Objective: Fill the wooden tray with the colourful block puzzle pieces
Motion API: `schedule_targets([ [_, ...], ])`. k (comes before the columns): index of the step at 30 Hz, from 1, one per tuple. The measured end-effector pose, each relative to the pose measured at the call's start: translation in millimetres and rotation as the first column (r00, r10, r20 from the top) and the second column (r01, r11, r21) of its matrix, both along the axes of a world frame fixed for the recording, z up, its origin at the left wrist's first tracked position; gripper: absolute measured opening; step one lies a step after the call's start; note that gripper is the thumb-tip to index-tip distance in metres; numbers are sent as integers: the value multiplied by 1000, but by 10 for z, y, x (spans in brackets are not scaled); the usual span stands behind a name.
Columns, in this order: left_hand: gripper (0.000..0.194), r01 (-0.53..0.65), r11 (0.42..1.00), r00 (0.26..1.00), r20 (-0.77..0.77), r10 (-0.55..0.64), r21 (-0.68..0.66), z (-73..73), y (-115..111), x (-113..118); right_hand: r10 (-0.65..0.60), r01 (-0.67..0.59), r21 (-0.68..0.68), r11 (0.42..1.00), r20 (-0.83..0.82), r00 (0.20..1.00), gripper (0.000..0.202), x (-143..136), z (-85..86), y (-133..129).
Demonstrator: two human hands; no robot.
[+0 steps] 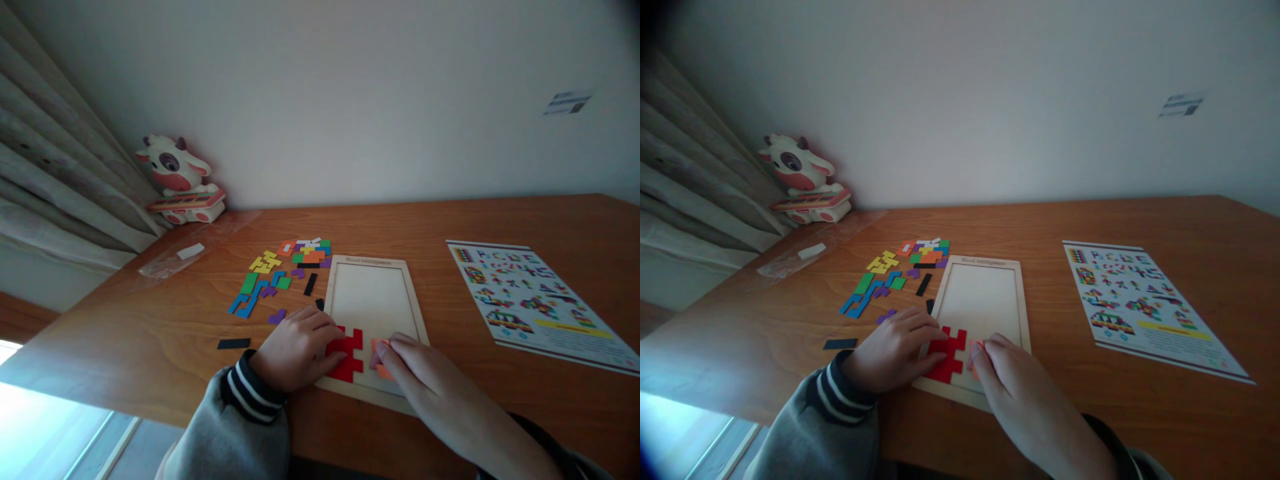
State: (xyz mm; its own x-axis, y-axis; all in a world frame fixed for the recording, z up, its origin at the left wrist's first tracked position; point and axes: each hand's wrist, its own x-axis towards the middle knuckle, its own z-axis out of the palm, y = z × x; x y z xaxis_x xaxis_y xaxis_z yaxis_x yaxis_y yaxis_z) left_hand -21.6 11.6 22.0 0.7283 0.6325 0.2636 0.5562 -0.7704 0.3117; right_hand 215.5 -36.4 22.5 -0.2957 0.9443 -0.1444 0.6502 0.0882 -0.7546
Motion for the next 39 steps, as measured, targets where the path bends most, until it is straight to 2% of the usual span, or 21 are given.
schedule_targets([
  [5,15,-15,1000,1000,-1,15,21,3,-12,25,10,-15,65,998,83,996,33,-57,-97,44],
  [8,14,-24,999,1000,-3,25,30,23,-4,-3,-35,29,110,994,54,998,19,-36,-184,73],
  [11,18,-41,999,999,5,41,30,26,13,-44,-70,67,107,992,26,997,16,-16,-255,93],
  [17,23,-63,998,998,4,63,4,17,20,-72,-59,38,141,989,146,987,6,-14,-259,98],
  [21,33,-90,995,996,-21,89,-33,16,10,-81,-57,26,189,982,157,986,12,-9,-274,95],
  [28,42,-123,990,991,-59,118,-72,-4,17,-103,-103,11,383,924,222,970,42,8,-342,160],
  [33,42,-129,988,989,-77,123,-80,11,12,-98,-28,-43,354,934,193,981,43,159,-284,194],
  [39,43,-141,986,987,-86,134,-91,4,11,-108,-108,-11,434,901,248,963,56,284,-295,244],
])
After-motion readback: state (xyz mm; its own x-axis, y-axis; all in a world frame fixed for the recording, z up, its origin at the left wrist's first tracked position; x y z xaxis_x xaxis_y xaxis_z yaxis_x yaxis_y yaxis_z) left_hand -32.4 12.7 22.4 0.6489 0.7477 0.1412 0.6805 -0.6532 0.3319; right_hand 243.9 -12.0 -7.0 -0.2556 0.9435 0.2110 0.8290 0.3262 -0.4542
